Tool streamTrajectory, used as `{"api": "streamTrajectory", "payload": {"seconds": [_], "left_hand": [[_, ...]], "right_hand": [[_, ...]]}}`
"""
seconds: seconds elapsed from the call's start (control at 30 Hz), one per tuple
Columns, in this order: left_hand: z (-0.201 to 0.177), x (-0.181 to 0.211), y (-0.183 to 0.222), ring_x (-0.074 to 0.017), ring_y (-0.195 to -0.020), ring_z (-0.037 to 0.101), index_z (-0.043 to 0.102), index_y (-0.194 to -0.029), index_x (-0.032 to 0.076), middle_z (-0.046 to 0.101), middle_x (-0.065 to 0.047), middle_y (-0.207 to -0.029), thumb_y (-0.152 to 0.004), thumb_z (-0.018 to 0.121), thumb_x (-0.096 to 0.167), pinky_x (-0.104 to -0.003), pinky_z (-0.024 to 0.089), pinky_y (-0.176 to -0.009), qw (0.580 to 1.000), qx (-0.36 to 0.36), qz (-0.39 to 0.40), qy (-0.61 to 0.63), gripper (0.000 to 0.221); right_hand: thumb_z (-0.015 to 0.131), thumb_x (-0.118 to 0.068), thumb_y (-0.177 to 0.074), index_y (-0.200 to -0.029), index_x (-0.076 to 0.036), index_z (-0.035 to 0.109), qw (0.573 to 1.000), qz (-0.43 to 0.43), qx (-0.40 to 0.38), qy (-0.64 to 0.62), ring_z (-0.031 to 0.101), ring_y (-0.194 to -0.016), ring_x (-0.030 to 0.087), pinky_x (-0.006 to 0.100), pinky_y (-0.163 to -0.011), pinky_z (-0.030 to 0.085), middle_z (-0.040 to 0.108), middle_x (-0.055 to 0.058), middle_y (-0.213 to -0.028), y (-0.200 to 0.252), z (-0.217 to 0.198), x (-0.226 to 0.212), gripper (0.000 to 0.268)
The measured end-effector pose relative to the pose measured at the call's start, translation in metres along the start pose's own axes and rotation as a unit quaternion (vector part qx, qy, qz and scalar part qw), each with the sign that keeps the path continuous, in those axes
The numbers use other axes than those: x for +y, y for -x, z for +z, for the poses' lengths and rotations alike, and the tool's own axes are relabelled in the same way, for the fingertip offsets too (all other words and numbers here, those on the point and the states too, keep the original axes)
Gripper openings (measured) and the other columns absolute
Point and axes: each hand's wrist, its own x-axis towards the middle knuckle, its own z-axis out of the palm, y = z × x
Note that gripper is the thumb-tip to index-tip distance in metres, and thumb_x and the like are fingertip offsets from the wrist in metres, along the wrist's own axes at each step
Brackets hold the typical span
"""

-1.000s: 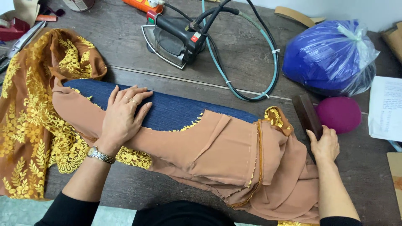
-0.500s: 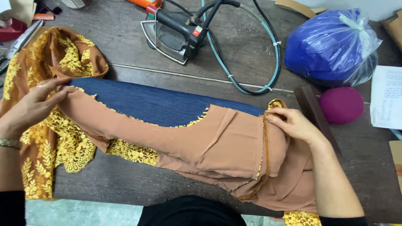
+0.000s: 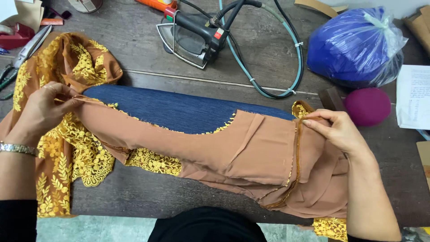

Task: Ironing and pressing seams on a garment using a steam iron and a wooden clapper

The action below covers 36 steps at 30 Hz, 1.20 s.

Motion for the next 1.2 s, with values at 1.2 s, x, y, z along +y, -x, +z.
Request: {"api": "streamTrajectory", "payload": {"seconds": [1.2], "left_hand": [[0.058, 0.168, -0.023, -0.0527, -0.092, 0.058, 0.054, -0.117, -0.004, 0.051, -0.028, -0.100, -0.076, 0.072, 0.004, -0.058, 0.052, -0.077, 0.947, 0.164, 0.263, -0.084, 0.045]], "right_hand": [[0.073, -0.033, -0.088, -0.103, -0.018, 0.074, 0.976, 0.031, 0.153, 0.152, 0.061, -0.104, 0.041, 0.047, -0.082, 0.047, 0.071, 0.013, -0.103, -0.094, 0.026, 0.106, 0.021]]}}
